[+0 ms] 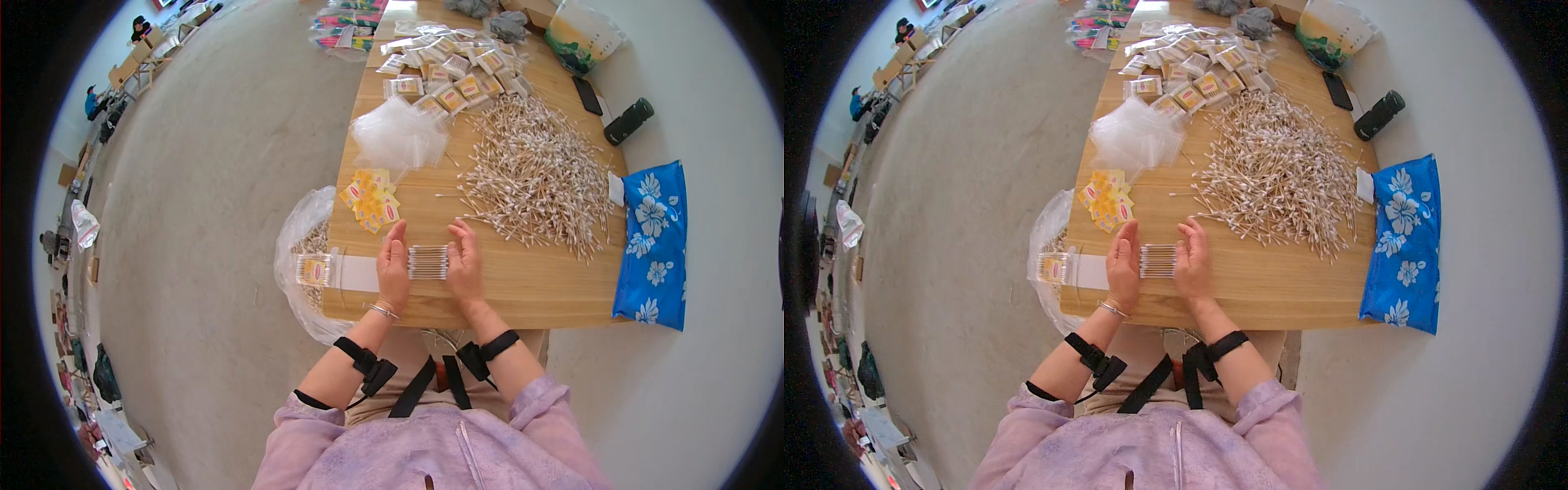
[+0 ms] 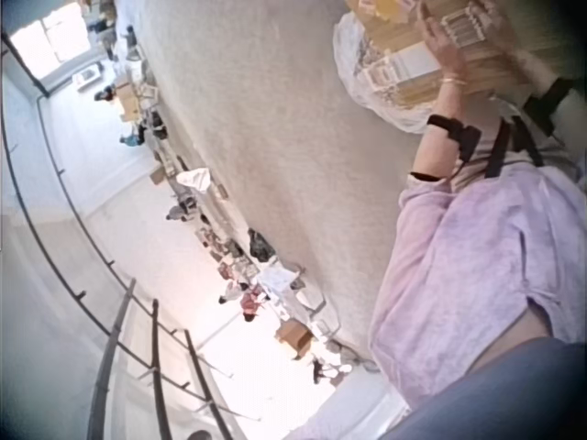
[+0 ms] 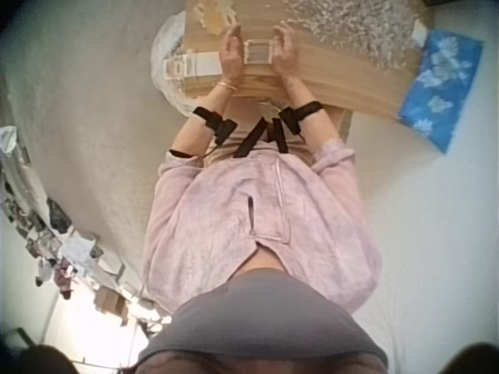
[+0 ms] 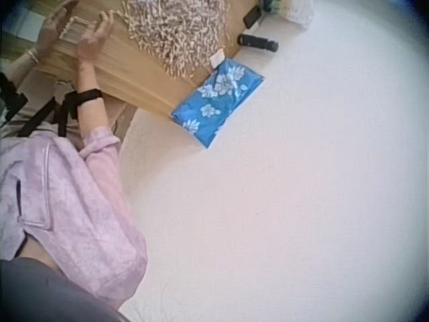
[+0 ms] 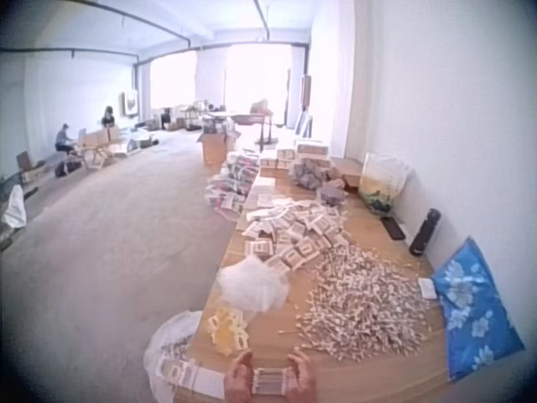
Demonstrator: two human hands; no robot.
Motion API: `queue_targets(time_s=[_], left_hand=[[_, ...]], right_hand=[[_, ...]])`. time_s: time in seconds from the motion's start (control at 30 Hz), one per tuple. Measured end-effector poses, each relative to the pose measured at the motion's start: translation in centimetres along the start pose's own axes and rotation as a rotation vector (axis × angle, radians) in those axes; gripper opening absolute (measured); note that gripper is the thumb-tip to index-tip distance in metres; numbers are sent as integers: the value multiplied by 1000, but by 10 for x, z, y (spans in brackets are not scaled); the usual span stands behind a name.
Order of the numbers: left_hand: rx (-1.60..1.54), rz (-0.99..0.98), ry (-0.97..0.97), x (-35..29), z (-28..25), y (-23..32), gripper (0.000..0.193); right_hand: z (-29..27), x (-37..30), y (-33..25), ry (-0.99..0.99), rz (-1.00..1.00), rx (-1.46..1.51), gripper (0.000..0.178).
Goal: Organizing and placing cotton swabs into small plastic bags at a workstation.
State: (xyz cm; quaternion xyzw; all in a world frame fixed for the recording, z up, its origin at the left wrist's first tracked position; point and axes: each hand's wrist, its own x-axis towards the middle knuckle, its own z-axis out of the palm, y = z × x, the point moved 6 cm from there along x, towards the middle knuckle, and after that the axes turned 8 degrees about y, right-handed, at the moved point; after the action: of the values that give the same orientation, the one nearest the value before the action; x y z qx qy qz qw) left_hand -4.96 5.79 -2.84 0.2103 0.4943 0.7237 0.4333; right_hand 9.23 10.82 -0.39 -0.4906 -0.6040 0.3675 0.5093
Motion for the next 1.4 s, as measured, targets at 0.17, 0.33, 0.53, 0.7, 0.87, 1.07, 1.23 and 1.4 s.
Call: queue_targets(time_s=[0.17,0.33,0.53,0.7,0.87,1.07,1.23,1.4], left_hand=[[19,3,-29,-1,0,-2,51],[7,6,-64,1,0,-2,54],[-75,-53,-45,1,-1,-3,54],[-100,-75,-55,2,-3,-6,54],[-53,-46,-101,1,0,-5,59],[-64,-70,-75,3,-2,-3,56],[-43,-73,-73,4,-6,-6,61],[12,-46,-124,3,4,-3,61]], right_hand=[[19,-16,-3,-106,62,82,36],[13,-16,3,-156,88,137,47],[4,-24,-9,-226,-257,-299,51],[13,-18,-10,-136,107,119,52],[22,-15,1,-124,63,149,53],[15,-12,0,-186,-98,-49,61],[15,-38,-9,-497,-344,-710,81],[20,-46,-11,-617,-385,-963,101]])
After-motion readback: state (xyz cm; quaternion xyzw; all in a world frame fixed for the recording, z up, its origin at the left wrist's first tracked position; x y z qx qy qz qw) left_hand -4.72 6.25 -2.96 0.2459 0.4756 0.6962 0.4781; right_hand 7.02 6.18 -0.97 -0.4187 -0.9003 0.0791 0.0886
